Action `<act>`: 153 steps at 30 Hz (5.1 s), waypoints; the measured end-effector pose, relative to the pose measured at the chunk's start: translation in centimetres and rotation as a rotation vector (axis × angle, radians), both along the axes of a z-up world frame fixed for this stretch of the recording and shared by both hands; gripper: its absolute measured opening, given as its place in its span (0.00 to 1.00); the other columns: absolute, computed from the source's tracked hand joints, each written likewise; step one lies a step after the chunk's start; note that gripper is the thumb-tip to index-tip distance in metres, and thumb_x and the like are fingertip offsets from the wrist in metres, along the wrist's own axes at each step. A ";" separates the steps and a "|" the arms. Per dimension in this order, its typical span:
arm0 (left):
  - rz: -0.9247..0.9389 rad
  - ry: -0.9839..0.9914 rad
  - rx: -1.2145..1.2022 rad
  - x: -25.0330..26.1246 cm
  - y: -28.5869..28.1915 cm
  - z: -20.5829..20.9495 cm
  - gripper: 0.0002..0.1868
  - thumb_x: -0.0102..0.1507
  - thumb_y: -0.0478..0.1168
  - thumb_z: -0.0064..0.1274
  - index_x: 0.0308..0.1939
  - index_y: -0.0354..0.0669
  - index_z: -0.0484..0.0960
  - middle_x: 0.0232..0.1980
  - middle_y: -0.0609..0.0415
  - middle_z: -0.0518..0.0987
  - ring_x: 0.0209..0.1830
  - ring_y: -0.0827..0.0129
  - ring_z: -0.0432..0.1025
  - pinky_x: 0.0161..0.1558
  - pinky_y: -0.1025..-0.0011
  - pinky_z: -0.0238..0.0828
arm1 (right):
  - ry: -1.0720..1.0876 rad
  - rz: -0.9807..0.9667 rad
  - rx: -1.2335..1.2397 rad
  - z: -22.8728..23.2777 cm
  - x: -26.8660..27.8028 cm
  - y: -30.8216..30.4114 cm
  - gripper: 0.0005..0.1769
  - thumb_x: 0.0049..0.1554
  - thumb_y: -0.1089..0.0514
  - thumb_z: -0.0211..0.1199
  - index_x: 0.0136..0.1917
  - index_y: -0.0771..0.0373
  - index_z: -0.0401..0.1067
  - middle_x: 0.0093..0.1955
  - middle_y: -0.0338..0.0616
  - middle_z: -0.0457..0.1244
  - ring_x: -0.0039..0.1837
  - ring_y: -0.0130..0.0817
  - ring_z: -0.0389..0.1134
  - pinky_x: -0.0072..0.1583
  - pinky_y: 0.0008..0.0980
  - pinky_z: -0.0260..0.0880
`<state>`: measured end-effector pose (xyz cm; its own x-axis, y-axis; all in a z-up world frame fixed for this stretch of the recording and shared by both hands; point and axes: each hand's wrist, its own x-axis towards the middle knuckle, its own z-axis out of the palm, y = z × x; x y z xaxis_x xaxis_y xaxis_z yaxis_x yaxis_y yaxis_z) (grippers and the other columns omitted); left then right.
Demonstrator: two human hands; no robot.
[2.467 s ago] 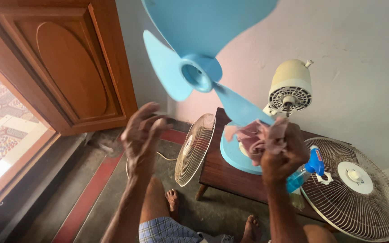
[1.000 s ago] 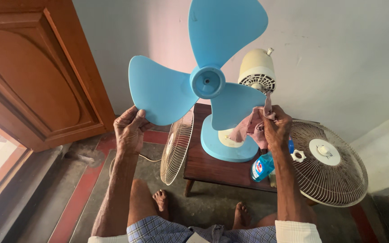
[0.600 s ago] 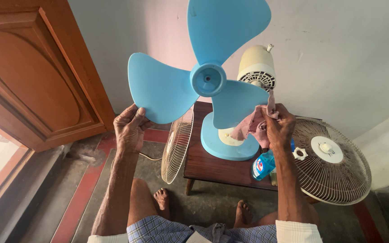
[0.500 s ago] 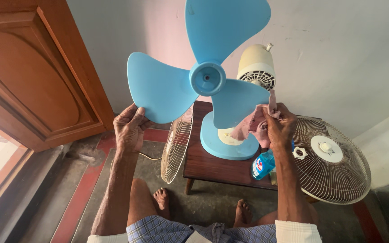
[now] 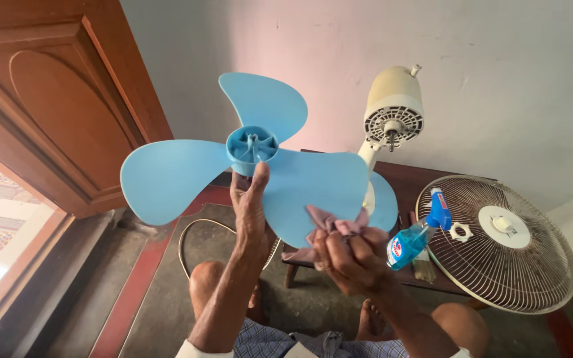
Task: The person cleans a detached light blue fan blade by wiping it with a pink cloth and spraying it with a blue cleaning solution. The person wipes each blade and the central hub, then places the blade on the floor and briefly handles a small white plastic piece.
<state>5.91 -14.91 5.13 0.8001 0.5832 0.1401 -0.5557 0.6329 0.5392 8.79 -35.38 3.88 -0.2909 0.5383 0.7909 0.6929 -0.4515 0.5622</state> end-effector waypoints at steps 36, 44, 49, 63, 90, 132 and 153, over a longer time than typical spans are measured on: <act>0.108 -0.152 0.395 -0.2 10.4 -4.9 0.17 0.65 0.33 0.63 0.56 0.31 0.83 0.49 0.45 0.85 0.46 0.64 0.81 0.51 0.64 0.84 | 1.765 0.434 0.616 -0.7 11.6 -8.3 0.14 0.58 0.54 0.68 0.51 0.66 0.74 0.46 0.47 0.69 0.45 0.38 0.70 0.47 0.39 0.71; 0.089 -0.147 0.341 -0.3 10.5 -4.6 0.16 0.65 0.32 0.62 0.57 0.31 0.83 0.50 0.43 0.85 0.48 0.63 0.81 0.52 0.61 0.84 | 1.740 0.382 0.569 -0.8 12.0 -8.0 0.13 0.58 0.54 0.67 0.50 0.66 0.74 0.45 0.48 0.69 0.45 0.40 0.70 0.47 0.40 0.72; 0.115 -0.083 0.302 -0.3 10.4 -5.1 0.18 0.65 0.32 0.62 0.57 0.28 0.82 0.48 0.48 0.84 0.43 0.68 0.79 0.47 0.69 0.81 | 1.654 0.309 0.537 -0.7 11.6 -8.0 0.13 0.58 0.53 0.66 0.49 0.66 0.74 0.44 0.48 0.69 0.45 0.40 0.71 0.47 0.40 0.72; 0.154 0.159 0.267 -4.6 13.3 -10.2 0.12 0.71 0.31 0.55 0.58 0.27 0.80 0.48 0.48 0.82 0.43 0.67 0.78 0.48 0.65 0.83 | 1.643 0.096 0.140 -8.5 9.3 -7.6 0.13 0.58 0.53 0.65 0.47 0.65 0.74 0.43 0.49 0.70 0.44 0.43 0.72 0.46 0.41 0.73; 0.673 0.832 0.437 -18.6 9.1 -19.0 0.24 0.65 0.32 0.56 0.66 0.28 0.75 0.61 0.38 0.80 0.51 0.62 0.79 0.51 0.72 0.76 | 1.480 0.152 -0.068 -19.9 17.8 23.3 0.13 0.59 0.52 0.62 0.44 0.65 0.74 0.41 0.51 0.71 0.43 0.47 0.75 0.45 0.44 0.75; 0.509 0.889 0.080 -27.7 9.9 -28.1 0.19 0.70 0.35 0.47 0.62 0.25 0.71 0.65 0.39 0.76 0.55 0.50 0.77 0.56 0.55 0.78 | 1.645 -0.423 -0.187 -32.6 19.3 30.0 0.19 0.57 0.48 0.66 0.44 0.70 0.76 0.47 0.61 0.70 0.49 0.58 0.74 0.48 0.51 0.74; 0.579 0.863 0.284 -25.1 8.6 -32.7 0.22 0.69 0.34 0.50 0.65 0.26 0.68 0.62 0.40 0.77 0.51 0.53 0.78 0.54 0.61 0.78 | 1.485 -0.020 -0.085 -25.9 14.9 26.4 0.12 0.56 0.59 0.60 0.54 0.63 0.68 0.47 0.46 0.72 0.48 0.48 0.74 0.49 0.48 0.73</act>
